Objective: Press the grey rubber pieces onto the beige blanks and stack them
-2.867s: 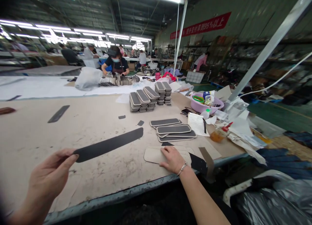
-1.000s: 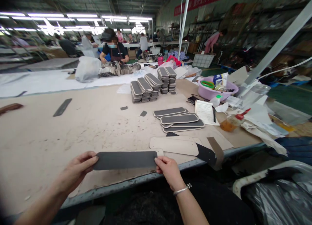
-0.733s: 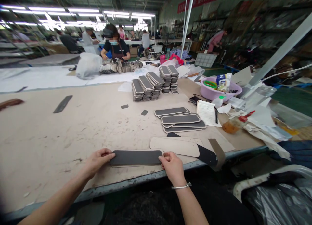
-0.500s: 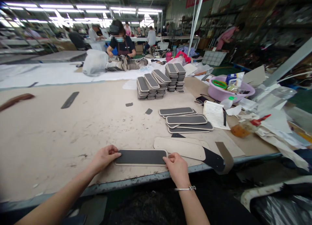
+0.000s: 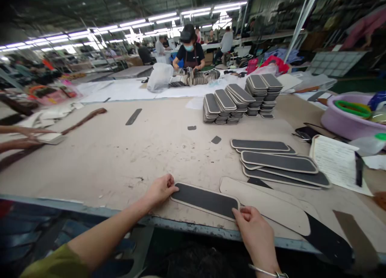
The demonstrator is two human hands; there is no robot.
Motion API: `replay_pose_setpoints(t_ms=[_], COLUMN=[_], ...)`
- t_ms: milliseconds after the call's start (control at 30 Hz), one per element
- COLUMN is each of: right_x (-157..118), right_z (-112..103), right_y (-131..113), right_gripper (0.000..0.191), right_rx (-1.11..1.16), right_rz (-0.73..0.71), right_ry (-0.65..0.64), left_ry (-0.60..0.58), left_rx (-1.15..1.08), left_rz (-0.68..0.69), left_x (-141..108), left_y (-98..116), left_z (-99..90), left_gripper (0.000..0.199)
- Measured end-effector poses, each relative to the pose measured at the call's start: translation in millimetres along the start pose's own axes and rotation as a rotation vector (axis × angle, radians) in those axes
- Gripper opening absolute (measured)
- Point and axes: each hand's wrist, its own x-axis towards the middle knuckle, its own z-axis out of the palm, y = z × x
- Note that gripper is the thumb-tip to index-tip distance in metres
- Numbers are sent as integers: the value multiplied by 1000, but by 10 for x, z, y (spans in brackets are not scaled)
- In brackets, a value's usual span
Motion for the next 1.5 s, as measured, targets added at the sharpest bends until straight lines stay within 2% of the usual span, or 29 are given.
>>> replay_pose_setpoints(t_ms=[167, 400, 900, 1067, 1200, 1267, 1367, 1433, 1500], right_x=[-13, -85, -65, -89, -160, -216, -343, -462, -581], right_z=[-10, -23, -45, -24, -5, 9, 100, 244, 449], right_y=[-12, -120, -152, -157, -102, -95, -194, -353, -562], right_gripper=[35, 25, 21, 20, 21, 25, 35, 45, 53], right_rx=[-63, -51, -98, -200, -382, -493, -518, -480, -476], right_rz=[-62, -68, -55, -91, -197, -276, -529, -748, -918], right_ry=[67, 96, 55, 92, 145, 240, 399, 361, 186], left_ry=[-25, -33, -31, -28, -42, -52, -57, -60, -77], left_rx=[19, 114, 138, 142, 145, 147, 144, 157, 180], left_rz=[-1, 21, 64, 93, 87, 97, 106, 97, 80], left_x=[11, 12, -46, -55, -42, -34, -31, -39, -47], left_y=[10, 2, 23, 35, 22, 7, 5, 29, 65], left_z=[-15, 2, -7, -6, 3, 8, 7, -5, -22], left_gripper=[21, 17, 17, 15, 14, 13, 13, 13, 13])
